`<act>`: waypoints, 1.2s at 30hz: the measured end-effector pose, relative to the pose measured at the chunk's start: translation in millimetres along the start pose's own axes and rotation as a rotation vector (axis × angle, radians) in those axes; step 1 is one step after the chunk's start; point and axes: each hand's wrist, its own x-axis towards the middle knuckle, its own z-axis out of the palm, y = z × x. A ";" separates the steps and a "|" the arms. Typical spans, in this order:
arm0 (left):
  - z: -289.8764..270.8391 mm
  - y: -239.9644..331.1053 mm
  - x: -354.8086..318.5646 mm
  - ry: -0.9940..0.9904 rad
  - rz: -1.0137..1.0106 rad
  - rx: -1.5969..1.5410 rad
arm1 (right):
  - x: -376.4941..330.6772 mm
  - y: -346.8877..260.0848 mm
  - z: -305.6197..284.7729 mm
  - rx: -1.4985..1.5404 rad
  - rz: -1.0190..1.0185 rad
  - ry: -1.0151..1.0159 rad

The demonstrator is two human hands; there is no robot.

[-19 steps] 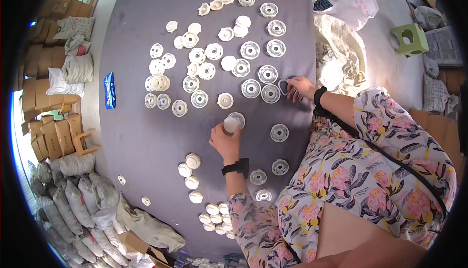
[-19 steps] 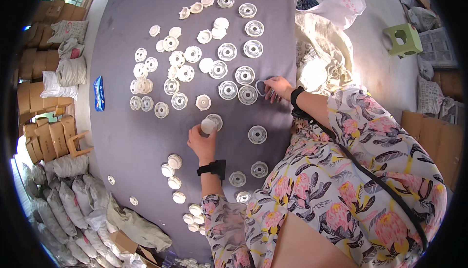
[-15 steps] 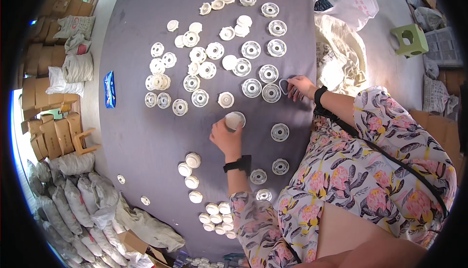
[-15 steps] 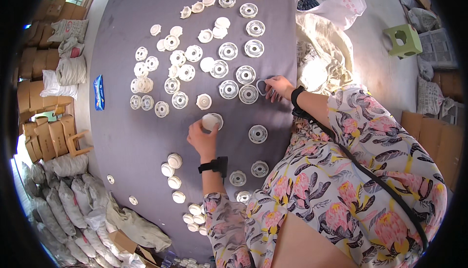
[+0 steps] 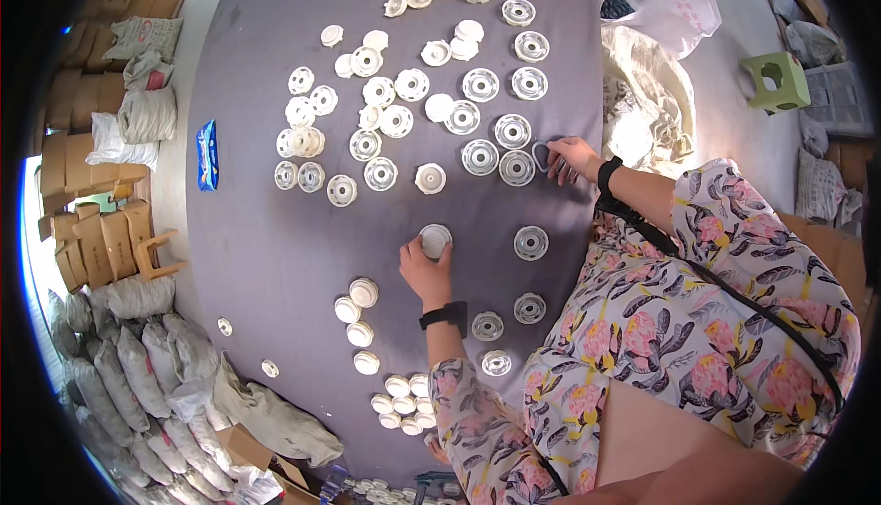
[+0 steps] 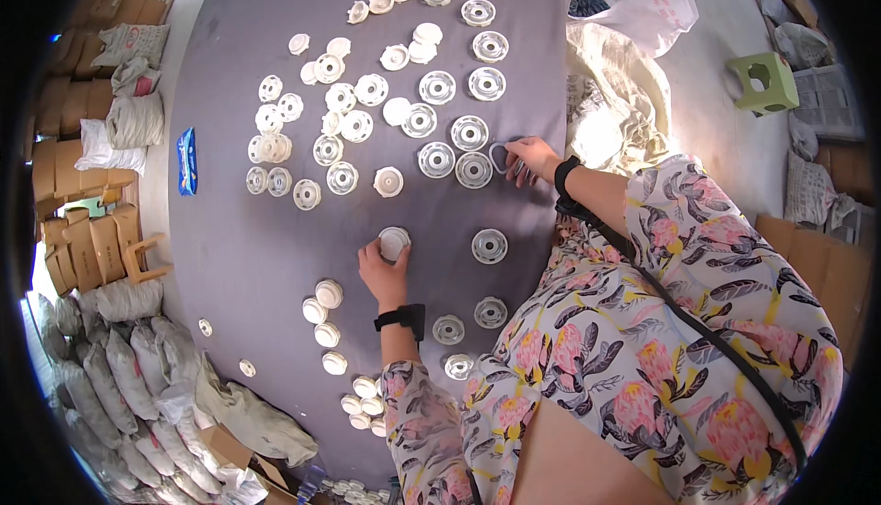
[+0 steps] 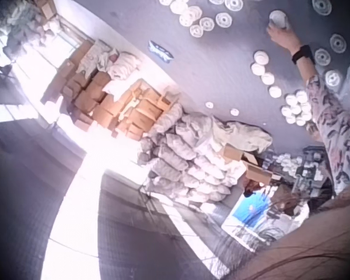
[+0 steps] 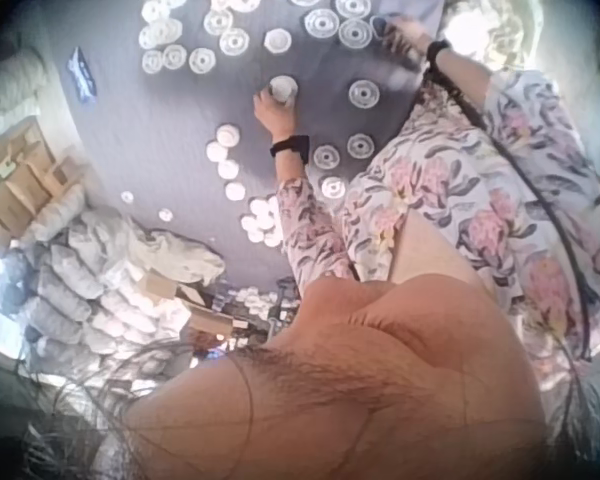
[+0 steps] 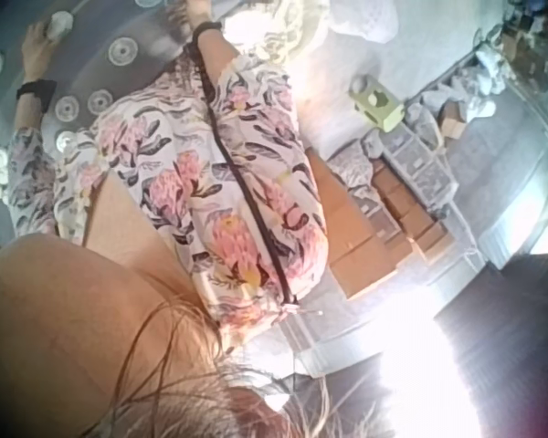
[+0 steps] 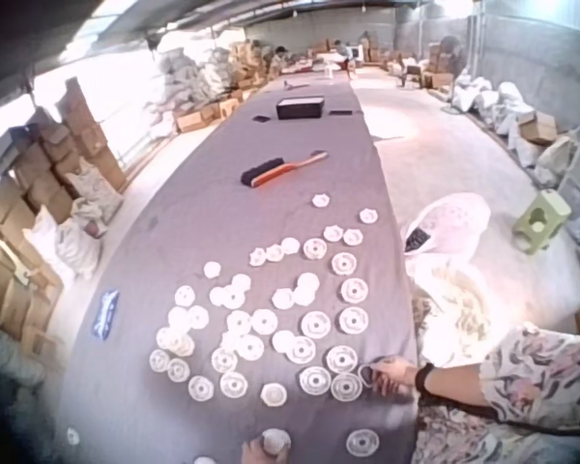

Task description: Sorting and arranging white plastic components on a table in a manufacturing setting.

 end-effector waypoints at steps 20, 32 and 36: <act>-12.6 45.2 69.3 0.027 0.323 0.010 | -8.7 -0.9 3.8 0.034 -0.002 -0.008; -1.7 0.1 117.0 -0.043 -0.234 -0.928 | -7.5 6.9 0.7 0.082 0.004 -0.014; -12.3 -15.2 135.0 -0.216 -0.511 -0.867 | -1.7 12.7 -0.3 0.104 -0.002 -0.024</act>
